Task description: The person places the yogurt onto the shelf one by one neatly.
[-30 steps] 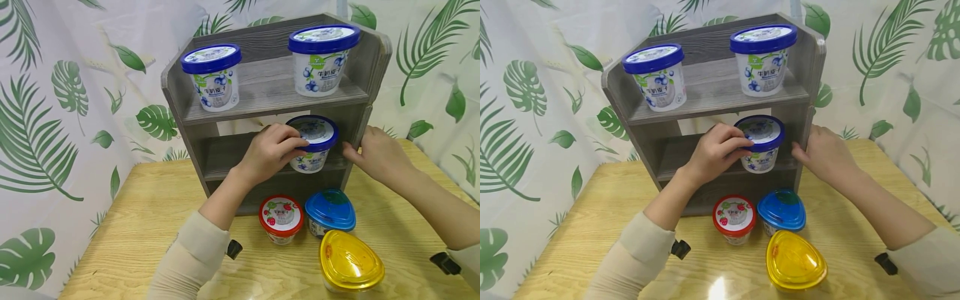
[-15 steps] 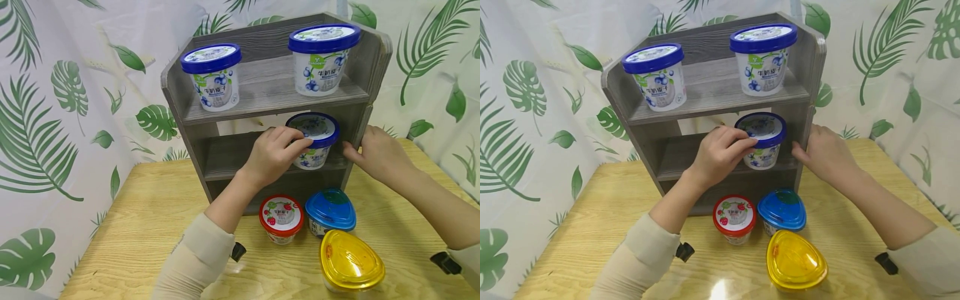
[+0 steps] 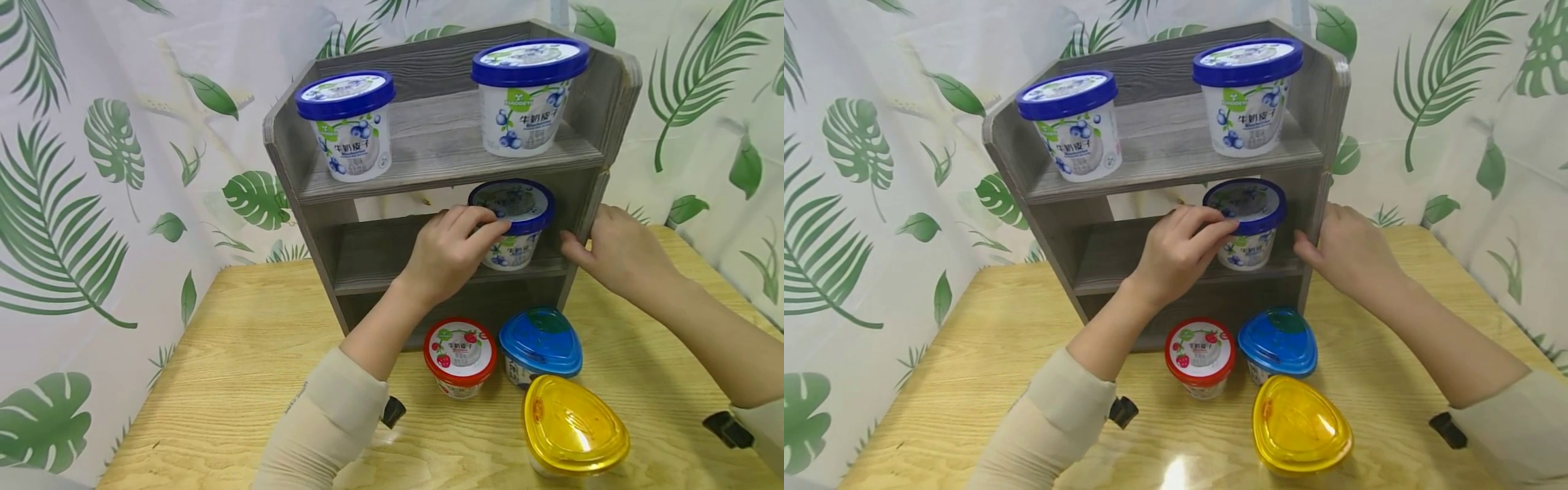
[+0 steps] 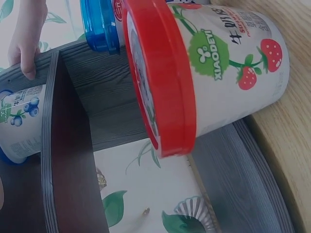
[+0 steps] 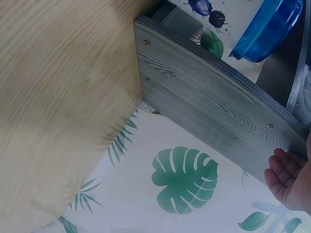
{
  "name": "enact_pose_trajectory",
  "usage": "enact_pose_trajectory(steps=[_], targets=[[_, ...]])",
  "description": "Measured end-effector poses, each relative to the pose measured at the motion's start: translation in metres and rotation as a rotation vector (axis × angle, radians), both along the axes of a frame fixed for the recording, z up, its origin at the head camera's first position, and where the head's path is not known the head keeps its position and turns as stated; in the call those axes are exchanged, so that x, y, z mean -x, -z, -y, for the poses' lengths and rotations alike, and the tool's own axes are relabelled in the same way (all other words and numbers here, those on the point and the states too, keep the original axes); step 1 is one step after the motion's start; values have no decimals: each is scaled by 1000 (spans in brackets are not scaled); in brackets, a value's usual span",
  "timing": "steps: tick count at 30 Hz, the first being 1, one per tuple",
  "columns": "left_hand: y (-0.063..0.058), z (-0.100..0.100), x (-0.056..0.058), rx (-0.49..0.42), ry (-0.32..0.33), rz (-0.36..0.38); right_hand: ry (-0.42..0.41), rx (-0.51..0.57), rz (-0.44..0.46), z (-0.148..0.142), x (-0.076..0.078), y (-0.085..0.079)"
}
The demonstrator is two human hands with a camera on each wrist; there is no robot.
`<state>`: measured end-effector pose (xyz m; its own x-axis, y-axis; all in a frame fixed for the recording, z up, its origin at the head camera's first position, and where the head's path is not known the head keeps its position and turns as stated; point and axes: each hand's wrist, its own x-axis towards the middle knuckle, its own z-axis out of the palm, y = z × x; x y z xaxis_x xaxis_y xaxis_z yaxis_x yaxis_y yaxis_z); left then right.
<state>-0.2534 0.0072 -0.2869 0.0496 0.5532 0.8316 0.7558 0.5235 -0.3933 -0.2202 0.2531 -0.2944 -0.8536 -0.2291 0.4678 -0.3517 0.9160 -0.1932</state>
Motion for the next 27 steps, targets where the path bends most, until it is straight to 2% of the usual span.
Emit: enact_pose_trajectory(steps=[7,20,27], targets=[[-1,-4,1,3,-17,44,2,2,0,0,0,0],[-4,-4,-1,21,-35,80,0,-7,-11,0,-1,0],[-5,0,-5,28,-39,71,-1,-8,-9,0,-1,0]])
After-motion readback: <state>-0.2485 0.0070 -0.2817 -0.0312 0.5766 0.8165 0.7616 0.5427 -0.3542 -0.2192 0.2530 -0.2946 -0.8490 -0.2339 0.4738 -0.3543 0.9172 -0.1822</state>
